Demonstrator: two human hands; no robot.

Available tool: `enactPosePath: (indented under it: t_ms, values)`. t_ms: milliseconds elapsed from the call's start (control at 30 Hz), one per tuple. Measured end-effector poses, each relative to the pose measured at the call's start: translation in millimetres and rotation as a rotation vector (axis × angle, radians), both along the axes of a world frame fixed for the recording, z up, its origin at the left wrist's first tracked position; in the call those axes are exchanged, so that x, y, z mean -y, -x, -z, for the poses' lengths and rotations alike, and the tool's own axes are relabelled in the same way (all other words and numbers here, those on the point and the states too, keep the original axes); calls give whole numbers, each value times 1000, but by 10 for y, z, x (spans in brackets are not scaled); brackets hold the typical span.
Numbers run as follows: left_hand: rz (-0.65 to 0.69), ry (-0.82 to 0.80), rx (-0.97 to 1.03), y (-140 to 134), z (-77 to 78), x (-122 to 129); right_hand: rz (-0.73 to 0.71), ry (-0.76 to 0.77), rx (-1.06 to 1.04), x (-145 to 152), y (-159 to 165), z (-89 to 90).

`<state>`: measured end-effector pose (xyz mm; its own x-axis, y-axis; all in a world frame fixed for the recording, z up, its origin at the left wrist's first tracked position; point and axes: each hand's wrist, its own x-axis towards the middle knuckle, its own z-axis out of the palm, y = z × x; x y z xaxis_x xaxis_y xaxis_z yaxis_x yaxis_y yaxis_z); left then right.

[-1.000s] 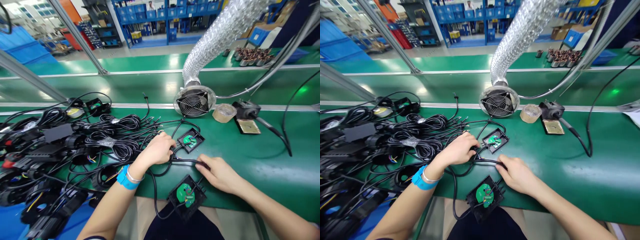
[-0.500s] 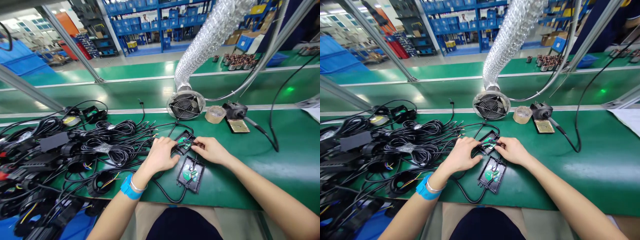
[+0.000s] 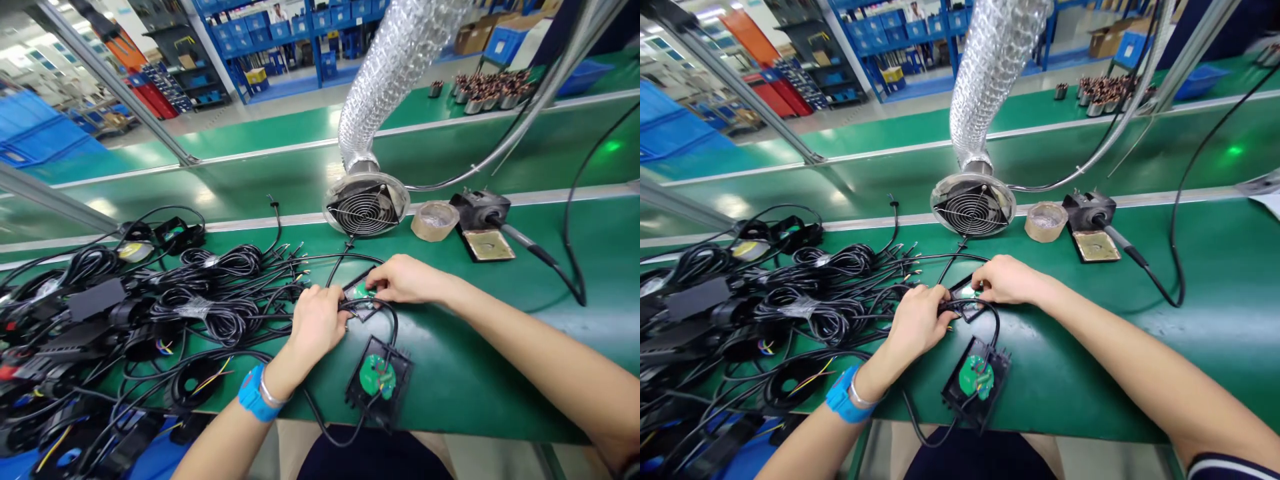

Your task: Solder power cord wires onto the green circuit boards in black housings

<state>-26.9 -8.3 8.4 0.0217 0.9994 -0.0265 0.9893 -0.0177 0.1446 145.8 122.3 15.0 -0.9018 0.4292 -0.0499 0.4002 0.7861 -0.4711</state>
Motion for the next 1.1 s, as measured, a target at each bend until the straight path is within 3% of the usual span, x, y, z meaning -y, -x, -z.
enactPosePath:
  t_ms: [133,267,400,533,667,767,867,967,1100]
  values:
    - [163,97,88,141,-58,38,-5,-74,42,87,16,39]
    - [313,347,339,374,-274,-12,36,-132,33,189,-43,136]
    - [225,622,602,430,-354,-228,71,-178,-4,247,-91,246]
    - [29,490,363,172,-244,-313,106,-271,-112,322,-82,357]
    - [-83,313,137,-55,-136,-174,186,-375,-158,434,-6,393]
    - [-142,294,236,-74,-71,-86,153,-370,-89,445,57,325]
    - [-180,230,340,-65,-21,-64,115,-250,-1,357,64,214]
    - [-171,197,323,-94,5,-78,99,-148,67,248,30,129]
    - [-194,199,291,-137,9,-114,65,-131,91,182,6,110]
